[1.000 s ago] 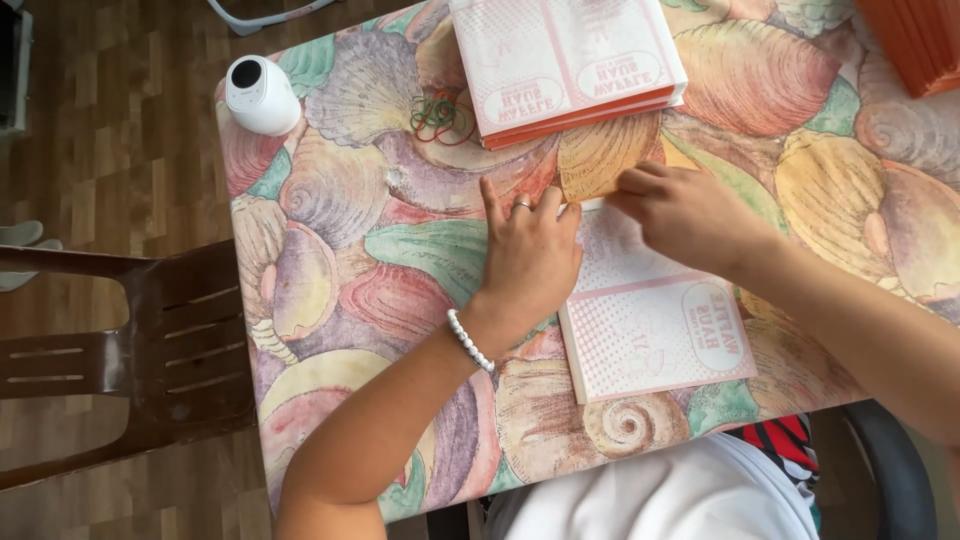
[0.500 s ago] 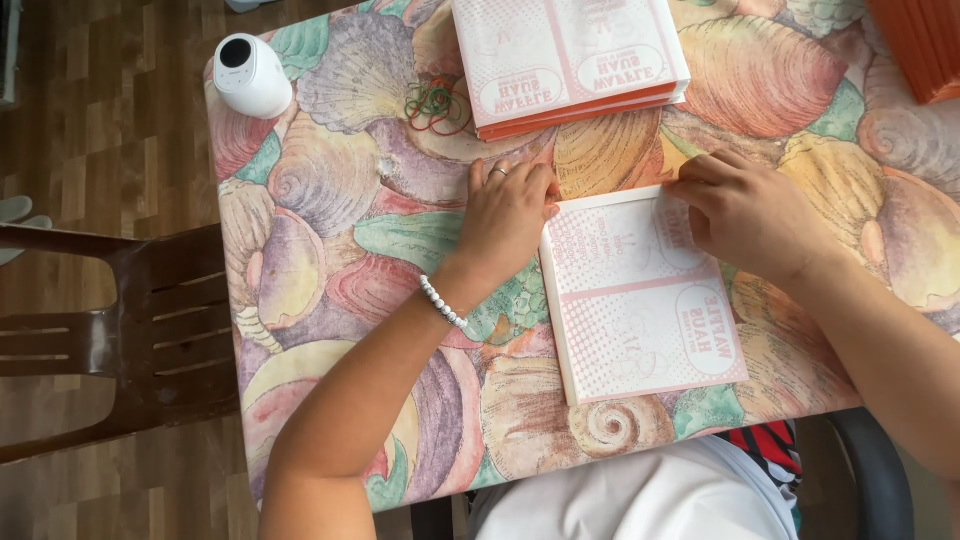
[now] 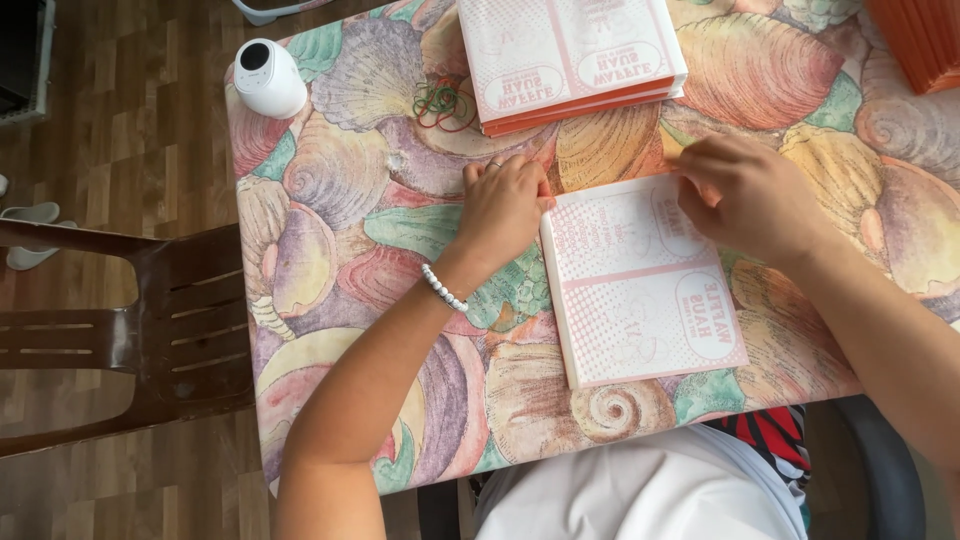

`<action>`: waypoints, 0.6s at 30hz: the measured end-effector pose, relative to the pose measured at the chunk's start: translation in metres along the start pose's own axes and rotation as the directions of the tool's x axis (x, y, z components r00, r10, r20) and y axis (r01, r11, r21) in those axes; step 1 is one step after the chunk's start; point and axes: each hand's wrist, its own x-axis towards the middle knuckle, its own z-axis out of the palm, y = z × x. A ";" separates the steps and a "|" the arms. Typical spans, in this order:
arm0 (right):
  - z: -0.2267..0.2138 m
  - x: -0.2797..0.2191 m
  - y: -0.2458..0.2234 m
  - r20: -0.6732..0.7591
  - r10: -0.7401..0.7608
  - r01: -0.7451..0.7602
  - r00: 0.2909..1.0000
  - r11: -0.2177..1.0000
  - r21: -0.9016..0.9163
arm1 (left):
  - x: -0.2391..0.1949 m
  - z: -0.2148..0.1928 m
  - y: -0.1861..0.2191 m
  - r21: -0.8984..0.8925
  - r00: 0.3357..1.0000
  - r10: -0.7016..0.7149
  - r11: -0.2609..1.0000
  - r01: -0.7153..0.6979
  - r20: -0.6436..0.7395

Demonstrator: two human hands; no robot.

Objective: Manually folding paper bag templates along pre-scored lines to assemble finished bags and stacking them.

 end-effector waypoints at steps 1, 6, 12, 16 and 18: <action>-0.005 0.003 -0.004 -0.050 0.109 -0.097 0.993 0.977 0.190 | 0.001 -0.001 -0.001 -0.077 1.000 -0.020 0.997 0.019 -0.020; -0.030 0.009 0.004 0.418 0.411 -0.572 0.810 0.397 0.718 | 0.000 -0.014 -0.008 -0.466 0.934 0.024 0.862 -0.201 -0.357; -0.022 0.009 -0.002 0.436 0.565 -0.655 0.700 0.267 0.707 | -0.006 -0.020 0.009 -0.921 0.941 -0.229 0.356 -0.157 -0.249; -0.019 0.003 0.007 0.274 0.616 -0.545 0.739 0.306 0.781 | -0.016 -0.017 0.018 -0.983 0.982 -0.050 0.021 0.183 0.182; -0.022 0.003 0.005 0.279 0.622 -0.559 0.732 0.315 0.767 | -0.017 -0.002 0.022 -0.990 0.989 -0.049 -0.007 0.140 0.140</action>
